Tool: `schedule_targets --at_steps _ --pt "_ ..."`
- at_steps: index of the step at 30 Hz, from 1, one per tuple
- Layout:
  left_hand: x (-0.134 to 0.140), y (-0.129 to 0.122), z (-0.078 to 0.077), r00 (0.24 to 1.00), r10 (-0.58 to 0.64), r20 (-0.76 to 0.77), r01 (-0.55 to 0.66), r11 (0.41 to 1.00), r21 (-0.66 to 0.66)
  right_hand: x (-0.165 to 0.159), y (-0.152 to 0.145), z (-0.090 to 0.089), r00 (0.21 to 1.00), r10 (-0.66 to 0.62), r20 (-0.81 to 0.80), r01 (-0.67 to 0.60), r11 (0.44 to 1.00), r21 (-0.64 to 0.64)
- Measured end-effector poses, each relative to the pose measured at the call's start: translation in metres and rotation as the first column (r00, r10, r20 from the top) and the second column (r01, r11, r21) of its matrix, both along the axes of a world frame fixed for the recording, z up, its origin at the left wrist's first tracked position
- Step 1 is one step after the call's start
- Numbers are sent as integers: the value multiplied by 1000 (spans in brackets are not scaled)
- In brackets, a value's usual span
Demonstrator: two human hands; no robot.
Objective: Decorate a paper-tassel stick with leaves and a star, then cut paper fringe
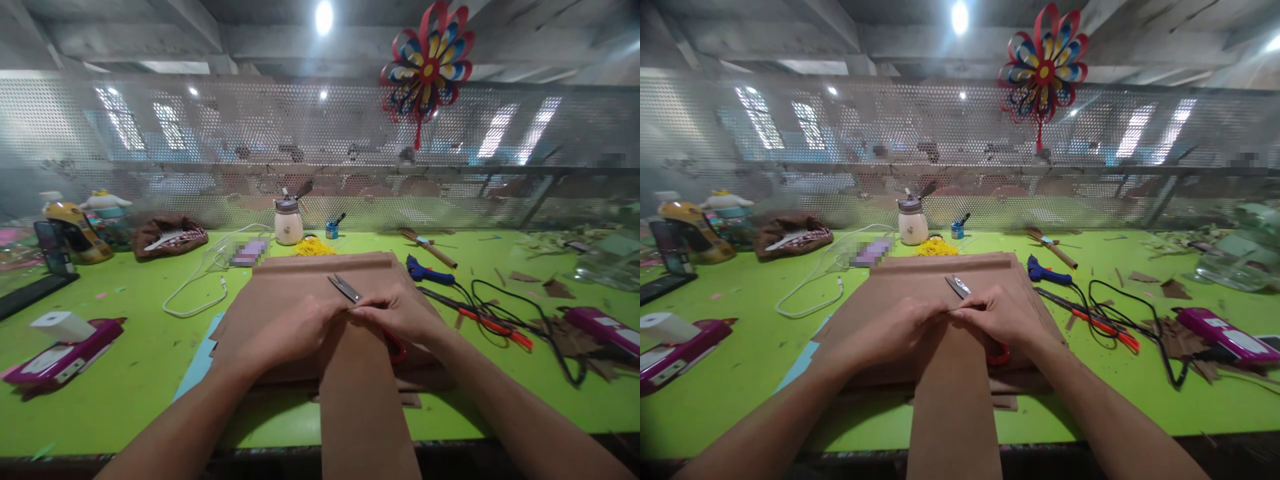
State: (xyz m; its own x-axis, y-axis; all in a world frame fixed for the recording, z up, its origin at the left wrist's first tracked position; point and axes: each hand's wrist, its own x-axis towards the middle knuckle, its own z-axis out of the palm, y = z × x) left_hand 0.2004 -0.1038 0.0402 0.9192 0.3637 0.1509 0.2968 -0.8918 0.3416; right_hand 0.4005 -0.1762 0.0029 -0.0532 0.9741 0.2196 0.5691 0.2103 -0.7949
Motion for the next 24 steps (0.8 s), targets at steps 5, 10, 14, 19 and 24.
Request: schedule_targets --at_steps 5,10,14,19,24 --pt "4 -1 -1 998 -1 55 4 998 -59 -3 -1 3 1000 -9 26 9 1000 -12" --pt "4 2 -1 999 28 29 -28 999 16 -6 -1 8 993 17 119 -17 1000 3" --pt "4 3 -4 1000 1 10 -1 1000 27 -6 -2 13 964 125 236 -135 991 25" --pt "3 3 -3 999 37 -30 -35 997 67 -10 -6 16 925 154 346 -165 986 2" --pt "-2 7 4 988 126 -90 -122 992 44 -4 -3 14 908 71 413 -74 997 -9"
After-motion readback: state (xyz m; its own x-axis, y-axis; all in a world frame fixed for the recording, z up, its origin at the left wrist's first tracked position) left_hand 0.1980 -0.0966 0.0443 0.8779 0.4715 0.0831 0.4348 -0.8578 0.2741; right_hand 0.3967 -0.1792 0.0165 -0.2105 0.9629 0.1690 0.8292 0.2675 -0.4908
